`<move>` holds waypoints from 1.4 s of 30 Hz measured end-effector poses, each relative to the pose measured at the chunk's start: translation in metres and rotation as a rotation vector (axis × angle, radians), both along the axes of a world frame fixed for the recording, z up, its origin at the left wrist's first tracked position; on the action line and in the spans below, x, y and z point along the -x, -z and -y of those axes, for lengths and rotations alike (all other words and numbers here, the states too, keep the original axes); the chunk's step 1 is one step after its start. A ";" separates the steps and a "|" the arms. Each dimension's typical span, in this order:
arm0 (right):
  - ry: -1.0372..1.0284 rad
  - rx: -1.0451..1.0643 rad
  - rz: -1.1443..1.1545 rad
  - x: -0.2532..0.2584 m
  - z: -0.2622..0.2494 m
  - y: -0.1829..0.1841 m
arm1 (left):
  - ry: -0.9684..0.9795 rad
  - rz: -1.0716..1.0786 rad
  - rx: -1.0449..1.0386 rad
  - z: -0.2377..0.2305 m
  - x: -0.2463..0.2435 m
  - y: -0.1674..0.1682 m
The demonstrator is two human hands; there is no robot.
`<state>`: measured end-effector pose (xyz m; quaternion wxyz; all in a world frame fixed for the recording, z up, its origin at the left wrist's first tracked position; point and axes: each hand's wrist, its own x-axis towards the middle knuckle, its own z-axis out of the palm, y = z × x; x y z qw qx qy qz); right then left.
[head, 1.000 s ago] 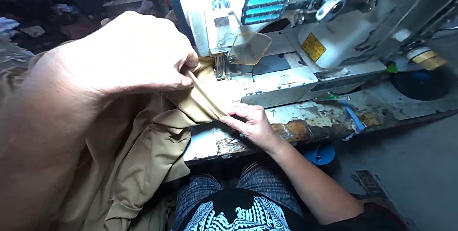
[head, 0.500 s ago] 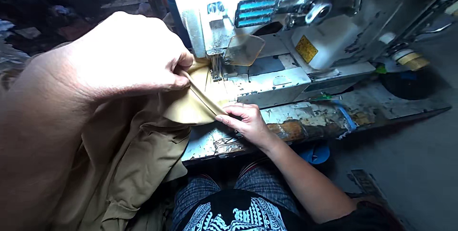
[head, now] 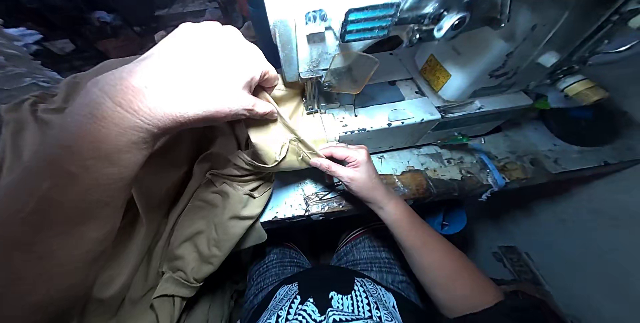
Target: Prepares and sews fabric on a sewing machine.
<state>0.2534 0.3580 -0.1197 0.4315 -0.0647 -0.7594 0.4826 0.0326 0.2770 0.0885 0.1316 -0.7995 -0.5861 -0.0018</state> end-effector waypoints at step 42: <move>0.062 -0.294 -0.039 -0.059 0.007 -0.045 | -0.138 0.485 -0.649 0.036 -0.073 0.198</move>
